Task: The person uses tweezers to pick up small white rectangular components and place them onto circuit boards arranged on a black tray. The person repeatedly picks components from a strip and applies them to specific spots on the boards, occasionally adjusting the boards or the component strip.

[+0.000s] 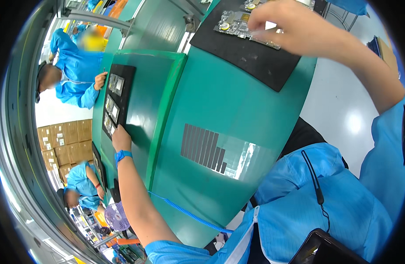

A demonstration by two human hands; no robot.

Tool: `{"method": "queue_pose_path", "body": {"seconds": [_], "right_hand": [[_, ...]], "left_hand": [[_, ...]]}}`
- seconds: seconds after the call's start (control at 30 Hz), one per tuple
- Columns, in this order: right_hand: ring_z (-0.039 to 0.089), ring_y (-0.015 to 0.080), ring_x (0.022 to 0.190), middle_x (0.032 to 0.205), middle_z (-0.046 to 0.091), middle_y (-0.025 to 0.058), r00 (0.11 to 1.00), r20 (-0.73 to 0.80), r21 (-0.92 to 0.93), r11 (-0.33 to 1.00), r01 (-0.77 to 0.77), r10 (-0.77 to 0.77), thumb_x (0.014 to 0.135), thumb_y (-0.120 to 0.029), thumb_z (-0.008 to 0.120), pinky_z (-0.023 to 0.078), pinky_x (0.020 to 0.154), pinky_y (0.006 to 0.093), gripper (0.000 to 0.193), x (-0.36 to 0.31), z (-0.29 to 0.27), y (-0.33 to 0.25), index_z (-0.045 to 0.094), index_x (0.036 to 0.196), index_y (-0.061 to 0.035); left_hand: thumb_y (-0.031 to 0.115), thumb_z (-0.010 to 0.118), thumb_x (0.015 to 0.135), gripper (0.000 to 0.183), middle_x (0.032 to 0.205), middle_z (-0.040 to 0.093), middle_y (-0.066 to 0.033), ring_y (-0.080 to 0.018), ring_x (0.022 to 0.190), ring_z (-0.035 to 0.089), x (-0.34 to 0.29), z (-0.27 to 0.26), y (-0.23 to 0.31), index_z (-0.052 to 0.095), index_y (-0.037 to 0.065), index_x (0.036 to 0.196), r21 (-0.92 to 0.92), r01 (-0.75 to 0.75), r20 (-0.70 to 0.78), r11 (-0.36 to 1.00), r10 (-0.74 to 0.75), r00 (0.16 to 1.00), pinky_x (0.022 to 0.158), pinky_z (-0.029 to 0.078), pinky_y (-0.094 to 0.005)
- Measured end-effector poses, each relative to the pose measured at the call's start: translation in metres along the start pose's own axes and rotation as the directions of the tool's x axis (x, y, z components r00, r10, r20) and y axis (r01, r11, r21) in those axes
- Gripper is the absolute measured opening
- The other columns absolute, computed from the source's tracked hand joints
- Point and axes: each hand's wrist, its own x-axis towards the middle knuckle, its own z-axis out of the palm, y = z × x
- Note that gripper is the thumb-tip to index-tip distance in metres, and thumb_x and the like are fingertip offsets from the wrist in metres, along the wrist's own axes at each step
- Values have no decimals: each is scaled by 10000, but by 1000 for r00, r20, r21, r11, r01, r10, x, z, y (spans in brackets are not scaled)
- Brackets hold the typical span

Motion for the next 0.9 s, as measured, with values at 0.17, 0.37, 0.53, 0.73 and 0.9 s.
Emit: {"method": "queue_pose_path", "body": {"seconds": [0.17,0.37,0.53,0.73,0.9], "right_hand": [[633,172,846,893,663,98,985,-90,365,925,-108,150,862,-123,654,491,789,309,136,-8,31,-6,647,947,-16],[619,144,670,785,645,102,861,491,830,228,-509,134,956,-253,528,475,606,258,267,12,18,-26,596,966,5],[459,67,528,582,511,13,924,174,812,480,-330,341,981,-573,329,379,558,208,632,-6,96,-49,586,741,-48],[480,58,445,563,519,7,894,416,802,396,-448,168,925,-435,580,369,437,198,407,-1,130,-86,576,750,-68],[544,83,496,633,562,30,916,333,784,474,-400,223,902,-301,651,422,477,225,270,-2,136,-84,562,809,-63]], "left_hand": [[123,554,832,107,801,672,-174,-364,752,659,17,-24,21,610,35,809,77,-134,-93,988,141,986,679,534,-454],[164,587,815,166,748,660,-142,-323,686,650,-84,-75,35,668,59,913,50,-199,-250,979,205,946,613,532,-433],[41,651,745,200,793,663,-122,-250,660,642,-229,-115,90,649,14,943,1,-337,-350,942,316,882,553,535,-346],[18,686,739,232,859,682,-130,-249,754,661,-307,-135,125,654,-12,967,-175,-261,-276,949,207,939,647,542,-341],[53,691,747,306,998,668,-133,-268,866,645,-282,-177,162,639,-33,1035,-549,-417,-316,724,282,906,699,536,-332]]}}
